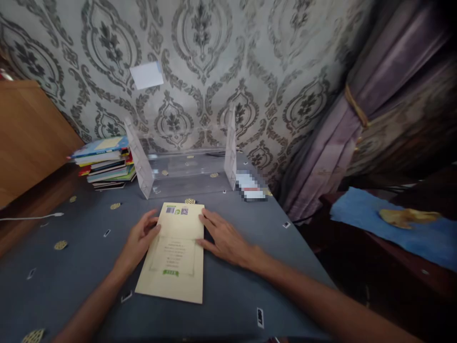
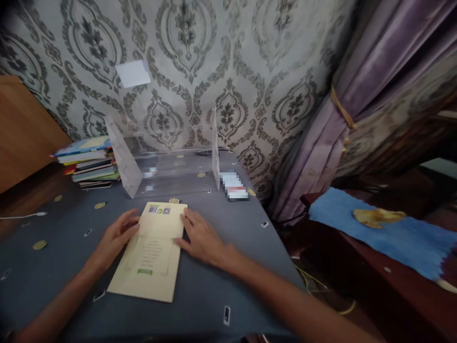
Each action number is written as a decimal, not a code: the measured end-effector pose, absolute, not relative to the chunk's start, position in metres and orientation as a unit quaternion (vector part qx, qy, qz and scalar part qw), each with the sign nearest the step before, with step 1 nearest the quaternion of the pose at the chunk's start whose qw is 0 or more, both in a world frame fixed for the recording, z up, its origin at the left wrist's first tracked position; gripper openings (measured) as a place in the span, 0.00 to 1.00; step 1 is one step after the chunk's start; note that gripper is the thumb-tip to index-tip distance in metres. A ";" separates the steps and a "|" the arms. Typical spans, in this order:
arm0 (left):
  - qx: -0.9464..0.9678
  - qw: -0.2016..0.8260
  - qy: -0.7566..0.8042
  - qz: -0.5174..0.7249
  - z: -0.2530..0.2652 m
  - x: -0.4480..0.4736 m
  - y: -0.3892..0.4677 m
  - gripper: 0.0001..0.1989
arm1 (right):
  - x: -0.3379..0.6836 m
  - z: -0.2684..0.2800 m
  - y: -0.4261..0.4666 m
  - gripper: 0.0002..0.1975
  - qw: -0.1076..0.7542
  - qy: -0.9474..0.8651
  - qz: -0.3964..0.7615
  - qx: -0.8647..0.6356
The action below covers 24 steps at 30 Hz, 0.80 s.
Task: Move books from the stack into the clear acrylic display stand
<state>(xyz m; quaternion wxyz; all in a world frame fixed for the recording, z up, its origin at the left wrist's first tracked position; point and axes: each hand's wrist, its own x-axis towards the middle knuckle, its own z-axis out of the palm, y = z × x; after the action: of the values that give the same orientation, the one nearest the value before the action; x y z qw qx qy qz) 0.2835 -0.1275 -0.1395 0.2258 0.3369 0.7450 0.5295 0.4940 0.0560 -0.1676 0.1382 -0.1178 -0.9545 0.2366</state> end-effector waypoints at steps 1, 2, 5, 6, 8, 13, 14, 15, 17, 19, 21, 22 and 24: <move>0.282 0.254 0.731 0.567 -0.138 0.282 -0.125 0.28 | 0.494 -0.167 0.056 0.36 0.133 -0.955 0.237 -0.117; 0.232 0.286 0.714 0.596 -0.136 0.282 -0.122 0.29 | 0.495 -0.167 0.056 0.37 0.129 -0.956 0.238 -0.115; 0.138 0.423 0.636 0.630 -0.133 0.283 -0.109 0.29 | 0.497 -0.163 0.055 0.37 0.129 -0.953 0.252 -0.108; 0.126 0.464 0.611 0.628 -0.131 0.284 -0.104 0.29 | 0.497 -0.161 0.055 0.37 0.126 -0.951 0.260 -0.111; 0.114 0.507 0.586 0.622 -0.128 0.287 -0.096 0.30 | 0.499 -0.157 0.054 0.38 0.110 -0.944 0.281 -0.130; 0.123 0.486 0.593 0.630 -0.116 0.290 -0.083 0.31 | 0.495 -0.150 0.057 0.54 0.120 -0.904 0.356 -0.203; 0.129 0.478 0.593 0.635 -0.112 0.291 -0.081 0.32 | 0.494 -0.150 0.059 0.57 0.140 -0.888 0.377 -0.223; 0.136 0.470 0.591 0.641 -0.109 0.291 -0.078 0.32 | 0.492 -0.151 0.062 0.57 0.157 -0.868 0.406 -0.241; 0.156 0.454 0.583 0.656 -0.101 0.293 -0.073 0.34 | 0.490 -0.153 0.067 0.50 0.169 -0.817 0.497 -0.241; 0.184 0.432 0.578 0.668 -0.093 0.296 -0.067 0.36 | 0.489 -0.156 0.072 0.35 0.158 -0.753 0.610 -0.191; 0.214 0.405 0.578 0.675 -0.084 0.300 -0.063 0.36 | 0.489 -0.157 0.075 0.28 0.156 -0.694 0.690 -0.136; 0.227 0.391 0.579 0.678 -0.080 0.302 -0.061 0.36 | 0.490 -0.157 0.075 0.28 0.167 -0.673 0.710 -0.123; 0.247 0.358 0.581 0.687 -0.074 0.307 -0.059 0.36 | 0.492 -0.154 0.074 0.30 0.196 -0.650 0.725 -0.112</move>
<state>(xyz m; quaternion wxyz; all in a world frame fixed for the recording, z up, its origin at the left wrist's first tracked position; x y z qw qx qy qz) 0.3067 -0.0590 -0.0736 0.3582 0.2475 0.5815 0.6873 0.4918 0.0737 -0.1542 0.1957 -0.1117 -0.6504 0.7254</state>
